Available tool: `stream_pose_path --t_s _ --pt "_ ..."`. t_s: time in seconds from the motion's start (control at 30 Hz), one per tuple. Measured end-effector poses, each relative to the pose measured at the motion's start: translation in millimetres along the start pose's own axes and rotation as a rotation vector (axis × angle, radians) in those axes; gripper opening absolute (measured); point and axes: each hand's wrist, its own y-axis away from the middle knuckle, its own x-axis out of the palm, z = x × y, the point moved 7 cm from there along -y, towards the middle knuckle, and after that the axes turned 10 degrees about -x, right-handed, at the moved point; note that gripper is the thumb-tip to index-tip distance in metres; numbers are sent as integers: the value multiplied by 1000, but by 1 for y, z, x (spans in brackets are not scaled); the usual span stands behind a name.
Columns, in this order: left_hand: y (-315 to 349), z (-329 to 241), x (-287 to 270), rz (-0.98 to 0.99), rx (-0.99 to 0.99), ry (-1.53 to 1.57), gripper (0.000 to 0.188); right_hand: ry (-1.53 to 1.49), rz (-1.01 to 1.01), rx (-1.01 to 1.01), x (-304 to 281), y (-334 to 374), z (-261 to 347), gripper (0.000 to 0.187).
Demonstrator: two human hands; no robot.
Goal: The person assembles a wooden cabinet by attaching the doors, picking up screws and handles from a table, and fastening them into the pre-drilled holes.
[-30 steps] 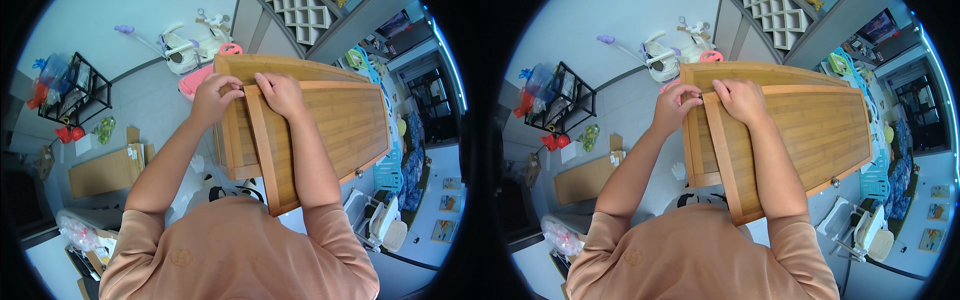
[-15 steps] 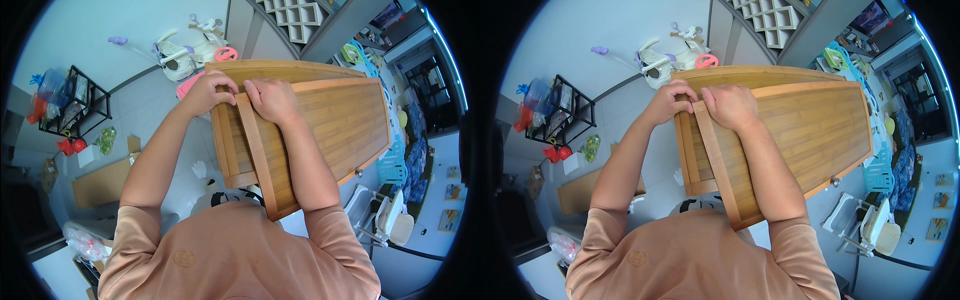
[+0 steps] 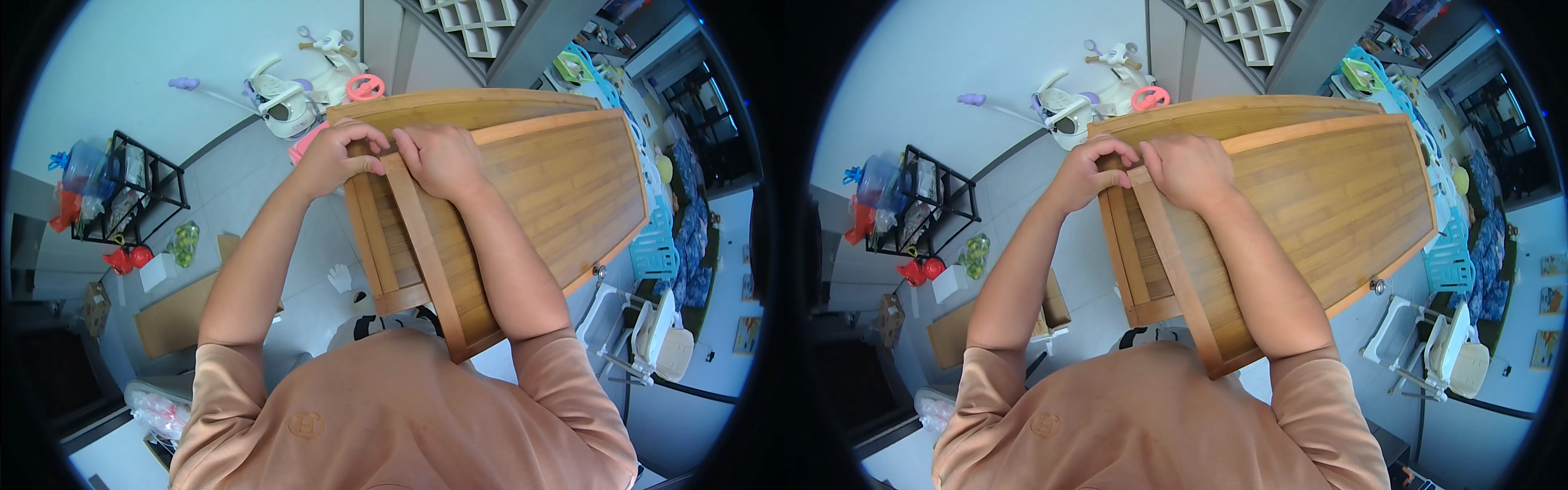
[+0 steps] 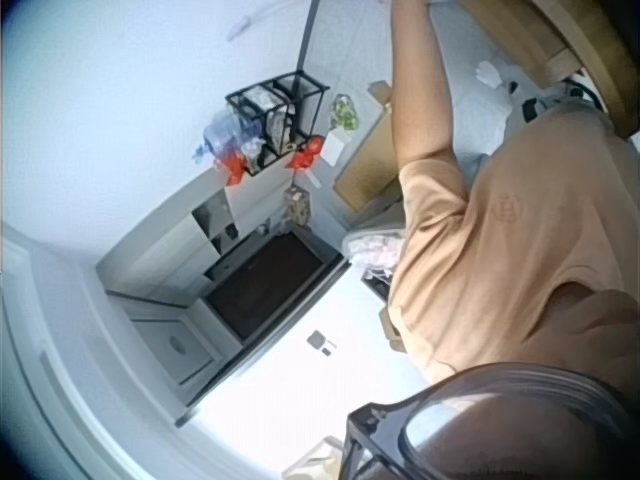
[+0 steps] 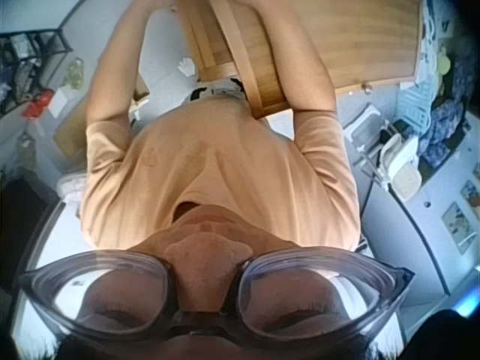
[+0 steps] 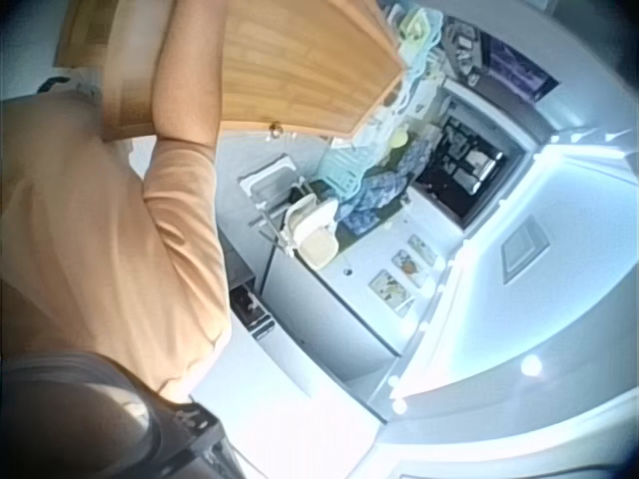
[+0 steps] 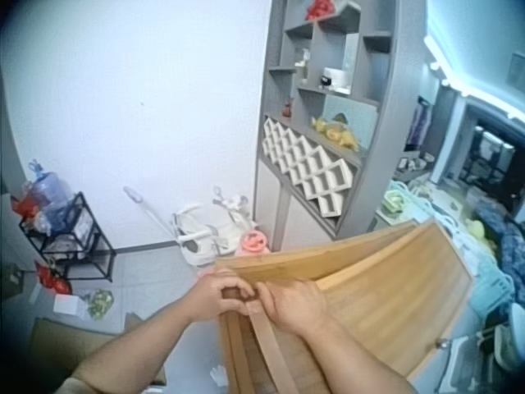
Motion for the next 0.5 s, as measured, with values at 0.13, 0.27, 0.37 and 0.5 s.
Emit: stream_pose_path --t_s 0.13,0.27,0.37,0.5 --pt "6 5 -6 -43 22 307 20 -18 29 9 6 1 -6 33" --pt "20 13 -6 -221 -165 381 28 -28 24 -24 16 2 -13 27" --pt "36 8 16 -254 -270 198 36 -36 4 5 14 4 -16 30" --pt "49 20 40 -381 -267 250 41 1 -63 9 -3 -3 -10 31"
